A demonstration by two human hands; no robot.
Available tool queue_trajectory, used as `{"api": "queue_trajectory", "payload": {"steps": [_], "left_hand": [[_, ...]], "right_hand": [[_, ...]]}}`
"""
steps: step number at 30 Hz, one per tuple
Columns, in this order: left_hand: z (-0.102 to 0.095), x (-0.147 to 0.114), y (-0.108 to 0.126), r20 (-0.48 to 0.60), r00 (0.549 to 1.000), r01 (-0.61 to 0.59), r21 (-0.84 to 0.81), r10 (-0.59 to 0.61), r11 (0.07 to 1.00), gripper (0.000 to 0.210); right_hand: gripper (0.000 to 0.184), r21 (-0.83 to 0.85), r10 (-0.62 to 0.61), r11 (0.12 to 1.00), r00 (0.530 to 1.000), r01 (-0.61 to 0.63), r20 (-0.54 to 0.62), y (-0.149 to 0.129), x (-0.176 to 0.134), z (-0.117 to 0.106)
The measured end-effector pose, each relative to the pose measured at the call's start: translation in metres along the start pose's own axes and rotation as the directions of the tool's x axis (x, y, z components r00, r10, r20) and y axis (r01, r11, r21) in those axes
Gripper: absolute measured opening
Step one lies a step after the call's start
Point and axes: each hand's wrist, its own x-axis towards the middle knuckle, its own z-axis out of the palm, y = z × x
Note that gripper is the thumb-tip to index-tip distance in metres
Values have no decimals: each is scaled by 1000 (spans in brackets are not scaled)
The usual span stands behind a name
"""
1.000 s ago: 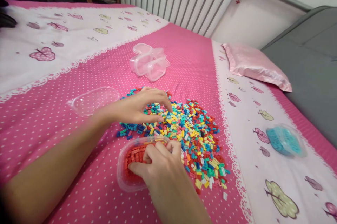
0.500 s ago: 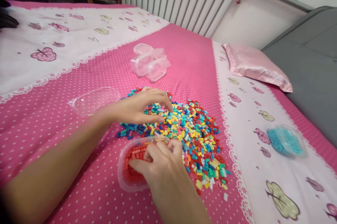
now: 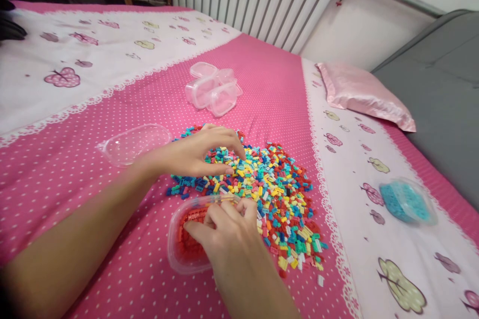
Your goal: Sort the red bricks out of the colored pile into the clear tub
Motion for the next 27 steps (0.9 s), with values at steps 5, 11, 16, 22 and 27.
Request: {"api": "queue_trajectory", "payload": {"steps": [5, 11, 16, 22, 27], "left_hand": [[0, 0, -1, -3, 1000, -8, 9, 8, 1000, 23], [0, 0, 0, 10, 1000, -4, 13, 4, 1000, 23], [0, 0, 1, 5, 1000, -5, 12, 5, 1000, 23], [-2, 1, 0, -3, 1000, -7, 0, 7, 1000, 22], [-2, 2, -2, -7, 1000, -20, -14, 20, 1000, 21]], "right_hand": [[33, 90, 38, 995, 999, -38, 6, 5, -4, -8], [32, 102, 6, 995, 1000, -9, 23, 5, -5, -7], [29, 93, 25, 995, 999, -29, 42, 1, -4, -5], [38, 133, 71, 989, 997, -71, 7, 15, -9, -24], [37, -75, 143, 985, 981, -153, -131, 27, -15, -23]]}}
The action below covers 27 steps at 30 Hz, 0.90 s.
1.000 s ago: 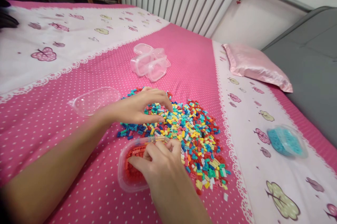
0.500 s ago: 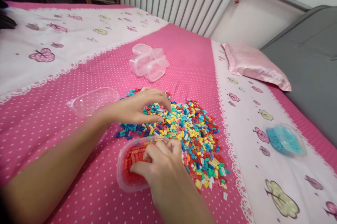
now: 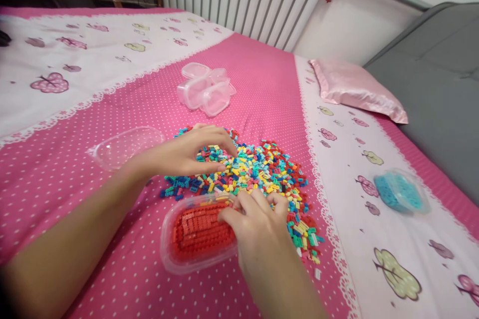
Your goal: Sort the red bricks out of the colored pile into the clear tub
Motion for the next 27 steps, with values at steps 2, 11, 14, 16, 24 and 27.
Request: {"api": "queue_trajectory", "payload": {"steps": [2, 11, 14, 16, 24, 27], "left_hand": [[0, 1, 0, 6, 1000, 2, 7, -2, 1000, 21], [-1, 1, -1, 3, 1000, 24, 38, -24, 999, 22], [-1, 1, -1, 1, 1000, 24, 33, -24, 999, 23], [-1, 2, -1, 4, 1000, 28, 34, -28, 999, 24], [-4, 2, 0, 15, 994, 109, 124, -112, 986, 25], [-3, 3, -3, 23, 985, 158, 283, -171, 946, 23]], "right_hand": [[36, -61, -13, 998, 1000, 13, -10, 0, -1, 4], [27, -89, -49, 995, 998, 51, 30, 0, -2, 16], [27, -98, -40, 994, 998, 45, 49, -1, -1, 16], [28, -87, -40, 995, 999, 42, 30, -3, -1, 15], [27, 113, 108, 987, 992, -115, 65, 10, 7, -24], [14, 221, 275, 942, 959, -255, -66, 28, 12, -34]]}}
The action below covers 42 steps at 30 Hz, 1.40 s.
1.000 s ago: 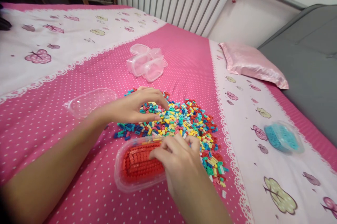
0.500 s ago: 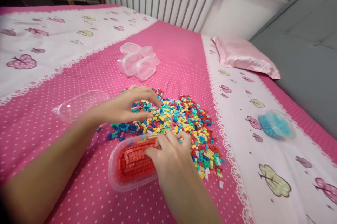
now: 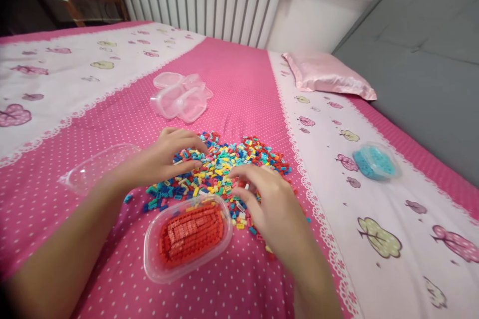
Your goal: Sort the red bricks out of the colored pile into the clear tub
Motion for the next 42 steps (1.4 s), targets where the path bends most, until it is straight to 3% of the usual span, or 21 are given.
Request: {"api": "queue_trajectory", "payload": {"steps": [4, 7, 10, 13, 18, 25, 33, 42], "left_hand": [[1, 1, -4, 30, 998, 57, 187, -64, 981, 20], [-3, -3, -6, -66, 986, 167, 248, -155, 954, 18], [-9, -8, -11, -179, 945, 314, 267, -273, 911, 16], [-13, -14, -17, -198, 911, 407, 281, -362, 869, 16], [-10, -17, -23, -196, 871, 492, 348, -451, 798, 20], [5, -5, -20, -77, 905, 417, 367, -419, 832, 24], [5, -3, -20, -14, 915, 378, 372, -402, 848, 21], [11, -2, -25, -53, 910, 402, 359, -412, 842, 17]], "right_hand": [[5, 137, 116, 986, 983, -96, -144, 27, 11, 1], [3, 208, 161, 969, 979, -133, -124, 41, 15, 8], [13, 282, 211, 942, 974, -181, -80, 48, 16, 15], [22, 274, 194, 948, 977, -163, -92, 51, 15, 18], [20, 212, 151, 971, 973, -112, -176, 55, 16, 18], [26, 203, 74, 977, 996, -62, -57, 55, 14, 28], [28, 200, 50, 978, 997, -61, 59, 48, 15, 28], [31, 157, 87, 981, 979, -117, 183, 41, 14, 27]]}}
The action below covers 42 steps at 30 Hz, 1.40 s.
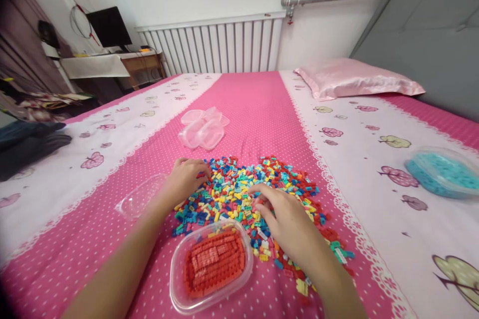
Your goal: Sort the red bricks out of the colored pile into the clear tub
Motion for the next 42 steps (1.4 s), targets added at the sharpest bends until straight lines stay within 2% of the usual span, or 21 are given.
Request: {"api": "queue_trajectory", "payload": {"steps": [6, 8, 10, 13, 16, 18, 23, 25, 30, 34, 42], "left_hand": [[-11, -4, 6, -140, 989, 39, -69, -49, 997, 10], [-16, -8, 13, -176, 984, 8, -128, -31, 992, 8], [-20, -11, 19, -200, 977, -120, -247, 71, 961, 5], [-23, -15, 28, -225, 930, -364, -439, 292, 821, 3], [-23, -17, 34, -218, 889, -455, -515, 402, 727, 4], [-23, -17, 36, -203, 879, -470, -518, 431, 715, 3], [-25, -16, 37, -217, 852, -509, -554, 476, 658, 2], [-27, -16, 37, -230, 841, -525, -564, 489, 637, 3], [-29, -16, 38, -213, 800, -571, -559, 561, 601, 6], [-27, -16, 37, -211, 799, -569, -565, 562, 598, 8], [-27, -16, 37, -205, 783, -580, -582, 588, 570, 10]], "right_hand": [[23, 23, -50, 998, 999, 50, -2, -6, 0, 13], [22, 56, -70, 996, 997, 69, 13, -12, 2, 18], [23, 117, -85, 990, 996, 84, 8, -18, 3, 21], [26, 273, -62, 960, 998, 67, -30, -24, 3, 22], [25, 430, 10, 903, 1000, -9, -1, -26, 2, 19], [26, 486, 39, 872, 999, -51, 36, -26, 0, 18], [25, 556, 19, 827, 993, -81, 116, -29, -4, 22], [26, 577, 45, 811, 994, -97, 104, -30, -4, 24], [21, 524, 84, 845, 995, -103, 61, -29, -2, 25], [19, 478, 68, 873, 995, -97, 76, -27, -2, 22], [27, 480, 76, 869, 991, -121, 112, -24, -4, 20]]}}
